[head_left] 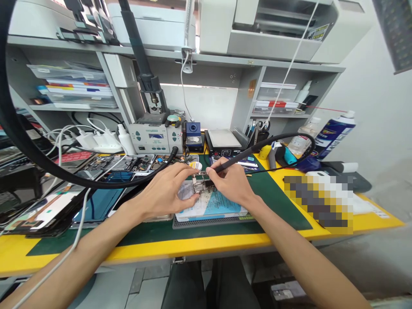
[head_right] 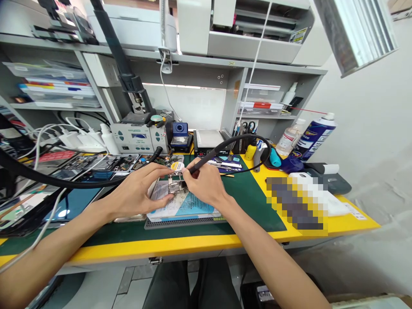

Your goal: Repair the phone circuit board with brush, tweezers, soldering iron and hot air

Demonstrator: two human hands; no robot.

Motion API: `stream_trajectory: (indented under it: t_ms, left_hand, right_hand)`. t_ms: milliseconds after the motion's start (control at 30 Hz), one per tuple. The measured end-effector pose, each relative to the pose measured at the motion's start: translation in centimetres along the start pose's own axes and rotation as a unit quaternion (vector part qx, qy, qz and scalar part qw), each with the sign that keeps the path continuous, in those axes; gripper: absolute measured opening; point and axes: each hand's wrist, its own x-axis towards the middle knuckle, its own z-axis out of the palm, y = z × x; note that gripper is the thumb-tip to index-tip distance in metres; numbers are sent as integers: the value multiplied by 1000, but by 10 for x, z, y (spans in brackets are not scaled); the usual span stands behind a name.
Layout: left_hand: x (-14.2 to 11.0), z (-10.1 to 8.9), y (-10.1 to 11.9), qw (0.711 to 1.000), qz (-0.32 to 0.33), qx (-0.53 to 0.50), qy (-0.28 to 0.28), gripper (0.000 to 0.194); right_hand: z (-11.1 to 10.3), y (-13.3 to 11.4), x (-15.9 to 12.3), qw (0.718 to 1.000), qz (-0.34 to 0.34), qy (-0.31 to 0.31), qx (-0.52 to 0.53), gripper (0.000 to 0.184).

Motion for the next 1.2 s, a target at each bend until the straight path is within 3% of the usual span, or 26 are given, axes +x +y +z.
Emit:
stream_trajectory:
  t_ms: [500,833,1200]
  left_hand:
    - [0,-2,0,1000,1,-11,2,48]
    - [-1,-2,0,1000,-5,-8,8,50]
    - [0,-2,0,1000,4,6,9,49]
  right_hand:
    - [-5,-5,-2,997,-27,-50,45,20]
    - [-1,-3,-2,998,-34,-37,28,19]
    - [-3,-4,0,1000,2,4,12,20]
